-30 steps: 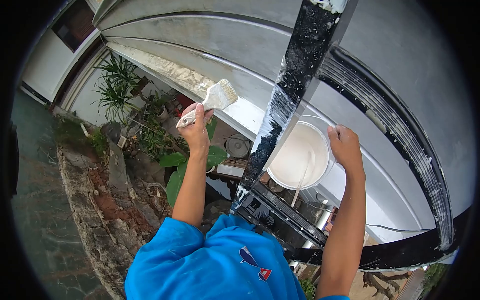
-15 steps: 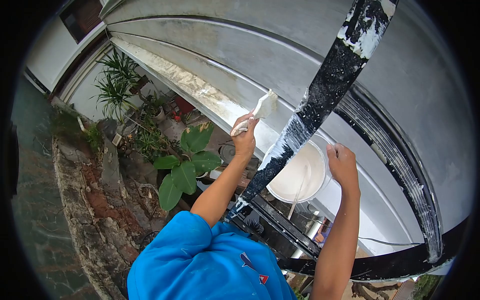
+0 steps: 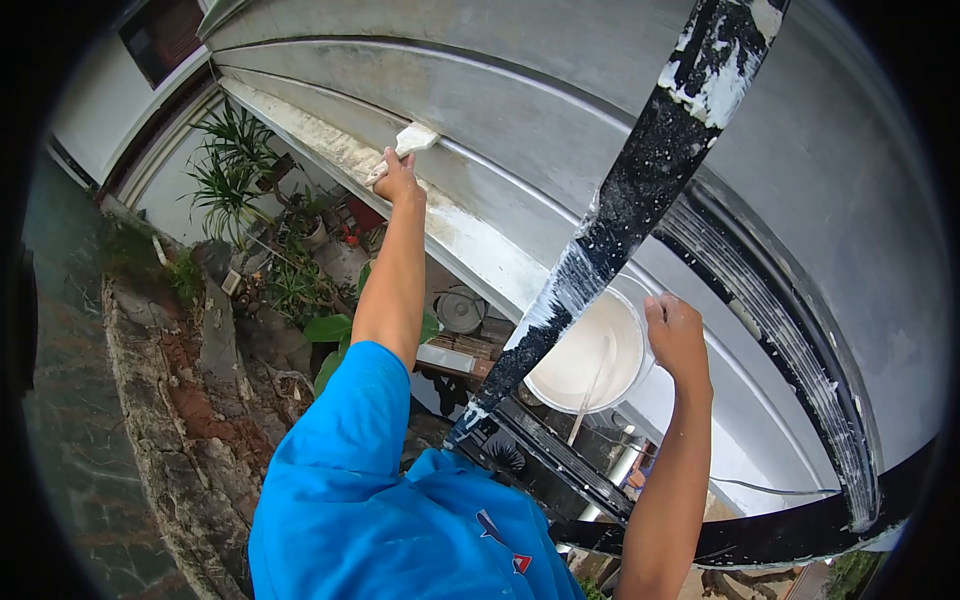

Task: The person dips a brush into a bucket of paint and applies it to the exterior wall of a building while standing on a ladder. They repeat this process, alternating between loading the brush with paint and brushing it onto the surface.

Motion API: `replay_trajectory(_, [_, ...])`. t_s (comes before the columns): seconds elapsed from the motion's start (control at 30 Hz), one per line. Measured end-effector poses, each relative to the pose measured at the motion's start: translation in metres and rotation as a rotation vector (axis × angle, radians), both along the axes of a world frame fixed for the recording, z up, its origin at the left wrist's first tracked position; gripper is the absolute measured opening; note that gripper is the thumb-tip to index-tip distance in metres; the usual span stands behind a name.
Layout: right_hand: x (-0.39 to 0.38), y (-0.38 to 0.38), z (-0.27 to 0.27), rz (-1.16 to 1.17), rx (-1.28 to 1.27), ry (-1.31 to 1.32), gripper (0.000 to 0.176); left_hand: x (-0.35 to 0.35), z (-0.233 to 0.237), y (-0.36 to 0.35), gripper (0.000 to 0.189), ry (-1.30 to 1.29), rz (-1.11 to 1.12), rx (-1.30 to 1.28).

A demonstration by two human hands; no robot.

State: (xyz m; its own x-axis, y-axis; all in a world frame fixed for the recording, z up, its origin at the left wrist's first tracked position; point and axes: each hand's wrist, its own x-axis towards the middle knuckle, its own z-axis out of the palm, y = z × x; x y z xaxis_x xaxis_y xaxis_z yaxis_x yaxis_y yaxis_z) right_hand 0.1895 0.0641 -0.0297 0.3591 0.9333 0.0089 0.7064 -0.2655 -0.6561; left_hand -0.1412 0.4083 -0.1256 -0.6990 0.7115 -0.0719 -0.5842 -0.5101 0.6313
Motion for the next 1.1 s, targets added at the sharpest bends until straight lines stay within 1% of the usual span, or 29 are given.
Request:
replay_trajectory(0.07, [0.003, 0.003, 0.002, 0.005, -0.009, -0.040, 0.035, 0.021, 0.000, 0.003, 0.019, -0.034, -0.021, -0.005])
replay_trajectory(0.1, [0.003, 0.001, -0.001, 0.008, -0.023, -0.053, 0.035, 0.032, -0.006, -0.005, 0.018, -0.021, -0.083, 0.017])
replay_trajectory(0.2, [0.005, 0.003, -0.007, 0.031, 0.038, -0.014, 0.035, 0.062, -0.008, -0.069, 0.022, -0.023, -0.254, 0.040])
replay_trajectory(0.23, [0.007, 0.003, -0.010, 0.029, 0.018, -0.014, 0.035, 0.073, -0.006, -0.100, 0.024, -0.040, -0.336, 0.045])
replay_trajectory(0.27, [0.009, 0.004, -0.013, 0.028, -0.001, -0.014, 0.034, 0.081, -0.017, -0.119, 0.026, -0.012, -0.436, 0.012])
replay_trajectory(0.3, [0.009, 0.005, -0.013, 0.023, -0.010, -0.023, 0.034, 0.087, -0.015, -0.140, 0.025, -0.016, -0.461, 0.044])
replay_trajectory(0.4, [0.007, 0.000, -0.010, 0.023, -0.036, -0.026, 0.033, 0.072, -0.011, -0.132, 0.027, -0.015, -0.444, 0.036])
replay_trajectory(0.47, [0.004, 0.000, -0.007, 0.048, -0.026, -0.063, 0.032, 0.052, -0.004, -0.084, 0.025, -0.020, -0.268, 0.040])
replay_trajectory(0.53, [-0.002, -0.001, 0.000, 0.068, -0.009, -0.116, 0.031, 0.025, -0.001, -0.027, 0.024, 0.051, -0.156, 0.012])
replay_trajectory(0.6, [-0.005, -0.003, 0.009, 0.061, -0.025, -0.176, 0.031, 0.000, 0.006, 0.012, 0.026, 0.058, -0.056, -0.025])
replay_trajectory(0.67, [-0.003, -0.004, 0.007, 0.073, 0.013, -0.161, 0.031, -0.019, 0.008, 0.047, 0.026, -0.043, 0.048, -0.105])
replay_trajectory(0.73, [-0.004, -0.003, 0.008, 0.089, 0.029, -0.153, 0.031, -0.023, 0.023, 0.051, 0.026, -0.004, 0.066, -0.227])
replay_trajectory(0.83, [-0.005, -0.004, 0.011, 0.103, 0.006, -0.182, 0.030, -0.014, 0.026, 0.050, 0.026, -0.014, 0.191, -0.211])
replay_trajectory(0.93, [-0.005, -0.003, 0.010, 0.097, 0.002, -0.174, 0.030, -0.013, 0.020, 0.028, 0.025, 0.123, 0.046, -0.179])
replay_trajectory(0.97, [-0.003, -0.001, 0.005, 0.101, 0.014, -0.160, 0.030, -0.001, 0.016, 0.013, 0.023, 0.105, -0.023, -0.129])
replay_trajectory(1.0, [-0.001, 0.000, 0.002, 0.098, 0.000, -0.144, 0.030, 0.014, 0.008, -0.002, 0.023, 0.167, -0.022, -0.064])
replay_trajectory(1.03, [0.000, 0.001, 0.000, 0.095, -0.013, -0.132, 0.030, 0.030, 0.009, -0.031, 0.022, 0.167, -0.094, -0.044])
replay_trajectory(1.07, [0.001, 0.002, -0.001, 0.091, -0.028, -0.122, 0.030, 0.041, 0.011, -0.059, 0.022, 0.167, -0.230, -0.020])
replay_trajectory(1.1, [0.001, 0.002, -0.003, 0.096, -0.020, -0.126, 0.030, 0.055, 0.013, -0.085, 0.022, 0.170, -0.288, -0.007])
